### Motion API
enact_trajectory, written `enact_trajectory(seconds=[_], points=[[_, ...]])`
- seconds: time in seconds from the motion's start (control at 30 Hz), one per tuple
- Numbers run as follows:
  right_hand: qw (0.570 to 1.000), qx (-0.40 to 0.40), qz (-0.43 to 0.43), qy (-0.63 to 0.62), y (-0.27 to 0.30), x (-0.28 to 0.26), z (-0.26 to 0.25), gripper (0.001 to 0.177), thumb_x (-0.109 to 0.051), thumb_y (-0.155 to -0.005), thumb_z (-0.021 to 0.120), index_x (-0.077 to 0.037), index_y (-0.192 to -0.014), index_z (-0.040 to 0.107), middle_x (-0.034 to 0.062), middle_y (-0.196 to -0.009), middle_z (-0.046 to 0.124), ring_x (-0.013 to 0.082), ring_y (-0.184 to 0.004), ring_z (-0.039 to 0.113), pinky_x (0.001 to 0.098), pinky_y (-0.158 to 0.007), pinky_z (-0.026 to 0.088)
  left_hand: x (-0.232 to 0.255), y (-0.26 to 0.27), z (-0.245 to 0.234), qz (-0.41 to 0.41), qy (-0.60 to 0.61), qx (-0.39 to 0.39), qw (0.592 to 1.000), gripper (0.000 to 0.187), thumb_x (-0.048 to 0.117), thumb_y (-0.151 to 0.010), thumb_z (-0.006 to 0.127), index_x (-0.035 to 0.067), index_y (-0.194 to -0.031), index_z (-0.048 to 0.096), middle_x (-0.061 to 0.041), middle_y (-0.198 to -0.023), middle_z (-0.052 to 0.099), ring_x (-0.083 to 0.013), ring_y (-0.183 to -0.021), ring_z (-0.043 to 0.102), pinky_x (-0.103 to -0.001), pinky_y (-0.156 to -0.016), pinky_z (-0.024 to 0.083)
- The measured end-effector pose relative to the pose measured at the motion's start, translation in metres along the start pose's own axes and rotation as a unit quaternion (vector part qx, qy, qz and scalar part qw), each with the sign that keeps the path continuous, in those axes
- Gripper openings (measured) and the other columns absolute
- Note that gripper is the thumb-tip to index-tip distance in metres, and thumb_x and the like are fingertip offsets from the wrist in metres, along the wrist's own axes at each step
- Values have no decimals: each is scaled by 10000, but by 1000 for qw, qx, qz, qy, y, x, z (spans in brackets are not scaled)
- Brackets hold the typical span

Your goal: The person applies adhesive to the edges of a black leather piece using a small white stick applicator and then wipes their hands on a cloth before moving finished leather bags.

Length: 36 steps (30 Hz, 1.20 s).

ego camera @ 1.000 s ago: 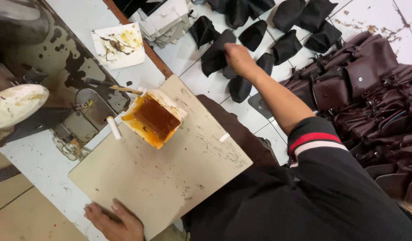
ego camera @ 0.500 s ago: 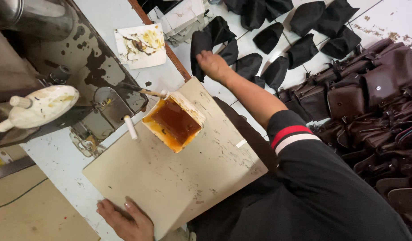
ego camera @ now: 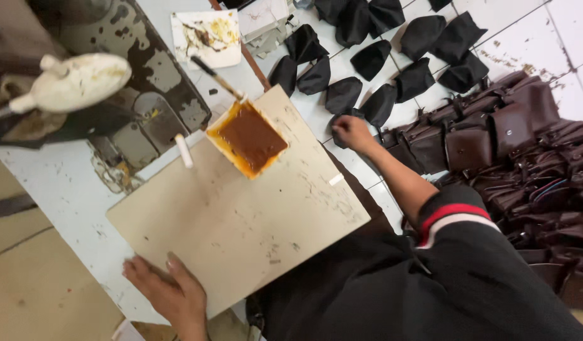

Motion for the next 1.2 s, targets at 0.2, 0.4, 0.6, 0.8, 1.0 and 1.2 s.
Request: enact_trajectory(seconds=[0.2, 0.4, 0.6, 0.8, 1.0, 1.2], points=[[921, 168, -28, -350, 115, -92, -137, 213, -248, -1054, 637, -51, -1132, 660, 93, -1035, 732, 164, -853, 728, 246, -819, 593, 10, 4, -13, 175, 41, 93, 979, 518, 43, -1097, 627, -159, -1510, 388, -437, -1585, 276, -679, -1470, 238, -757, -1193, 267], [794, 118, -228, -551, 203, -272, -161, 719, -542, -1004, 489, 122, -1280, 513, 350, -1174, 659, 365, -975, 749, 422, -926, 619, 102, 39, 15, 104, 388, -26, 915, 509, 144, -1081, 452, -22, -1555, 375, -264, -1622, 330, -444, -1541, 231, -561, -1271, 144], [726, -192, -494, -437, 268, -405, -68, 845, -580, -1065, 439, 80, -1568, 281, 304, -1663, 227, 428, -1563, 190, 589, -1265, 187, 174, 83, 60, 133, 677, -21, 724, 500, 90, -1120, 335, -8, -1598, 224, -226, -1644, 294, -312, -1529, 223, -571, -1265, 207], [748, -151, -598, -247, 299, -431, -38, 841, -632, -1022, 480, -20, -1577, 324, 261, -1707, 64, 436, -1596, 17, 552, -1297, 84, 142, 45, 20, 3, 698, 20, 716, 220, 258, -1138, 329, 57, -1099, 410, -111, -1127, 501, -200, -1050, 430, -395, -912, 390], [738, -224, -538, -339, 286, -426, -28, 881, -670, -974, 565, -112, -1598, 289, 211, -1715, -62, 410, -1597, 43, 579, -1292, 153, 122, 28, 23, -121, 754, 21, 645, 534, 421, -1143, 353, 95, -774, 559, -97, -847, 699, -158, -746, 644, -273, -673, 528], [685, -203, -365, -597, 264, -436, -41, 724, -658, -1055, 384, -138, -1557, 378, 129, -1740, 166, 364, -1611, 213, 495, -1240, 420, 140, 36, -24, 18, 713, -4, 701, 239, 97, -1104, 523, -49, -1257, 634, -81, -1057, 702, -130, -991, 576, -358, -893, 590]])
Point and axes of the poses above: each hand's wrist, its own y-axis away from the middle knuckle, its own z-axis out of the palm, x = y × z, the point moved 3 cm from there along -y, towards the middle knuckle
